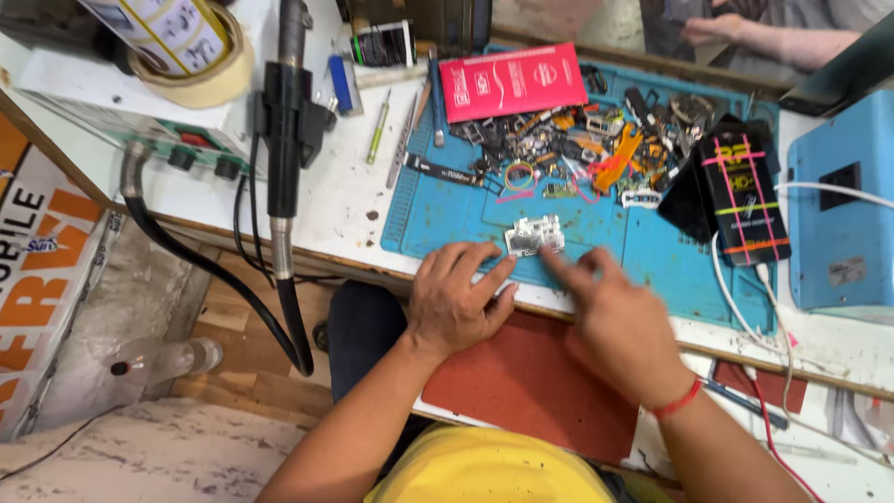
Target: The person works on a circuit board by hand and with a blue cleaning brush. They move the brush across the components and flip the board over to continue.
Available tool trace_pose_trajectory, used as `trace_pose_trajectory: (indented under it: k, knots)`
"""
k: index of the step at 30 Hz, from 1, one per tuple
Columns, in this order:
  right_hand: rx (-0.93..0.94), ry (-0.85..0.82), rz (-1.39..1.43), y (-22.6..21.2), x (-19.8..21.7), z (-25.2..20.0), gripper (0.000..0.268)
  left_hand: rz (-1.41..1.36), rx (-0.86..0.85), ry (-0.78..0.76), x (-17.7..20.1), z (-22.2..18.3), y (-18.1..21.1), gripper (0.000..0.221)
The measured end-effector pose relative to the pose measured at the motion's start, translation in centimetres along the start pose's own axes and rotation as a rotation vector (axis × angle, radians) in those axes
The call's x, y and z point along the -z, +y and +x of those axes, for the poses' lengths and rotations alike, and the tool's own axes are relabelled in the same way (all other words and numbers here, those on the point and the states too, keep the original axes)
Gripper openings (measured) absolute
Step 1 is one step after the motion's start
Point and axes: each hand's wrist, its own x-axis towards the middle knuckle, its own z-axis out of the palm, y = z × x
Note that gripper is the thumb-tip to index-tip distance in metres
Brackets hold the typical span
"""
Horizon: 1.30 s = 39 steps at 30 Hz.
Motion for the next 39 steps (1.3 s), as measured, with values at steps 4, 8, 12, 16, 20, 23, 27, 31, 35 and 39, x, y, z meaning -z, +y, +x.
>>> trace_pose_trajectory:
  k: [4, 8, 12, 16, 20, 23, 27, 31, 35, 39]
  knots:
    - [0.036, -0.023, -0.053, 1.6, -0.4, 1.0, 0.075, 0.003, 0.019, -0.019, -0.3, -0.1, 0.1, 0.027]
    - [0.028, 0.039, -0.052, 2.5, -0.5, 1.8, 0.067, 0.018, 0.012, -0.012, -0.3, -0.2, 0.3, 0.029]
    - [0.179, 0.004, -0.044, 2.0, -1.6, 0.4, 0.069, 0.004, 0.028, -0.040, -1.4, -1.3, -0.7, 0.031]
    - [0.242, 0.183, -0.103, 3.3, -2.1, 0.9, 0.056, -0.001, 0.020, -0.054, -1.3, -3.0, -0.8, 0.030]
    - [0.272, 0.171, -0.134, 2.1, -2.1, 1.1, 0.054, 0.009, -0.006, -0.027, -1.2, -1.2, -1.3, 0.027]
    - [0.206, 0.214, -0.103, 2.6, -1.7, 1.5, 0.050, 0.022, -0.009, -0.023, -1.5, -1.5, -1.6, 0.026]
    - [0.156, 0.065, -0.002, 0.5, -2.0, 0.5, 0.050, 0.009, -0.010, -0.025, -1.1, -1.2, -1.6, 0.026]
    - [0.145, 0.174, -0.030, 2.2, -1.5, 1.8, 0.046, 0.003, -0.002, -0.034, -1.3, -1.4, -1.3, 0.027]
    - [0.186, 0.116, -0.079, 2.7, -1.8, 1.4, 0.050, 0.006, 0.003, -0.025, -1.0, -1.2, -1.2, 0.026]
    - [0.213, 0.159, -0.080, 3.2, -2.2, 1.2, 0.051, 0.010, 0.015, -0.010, -1.0, -1.1, -1.0, 0.026]
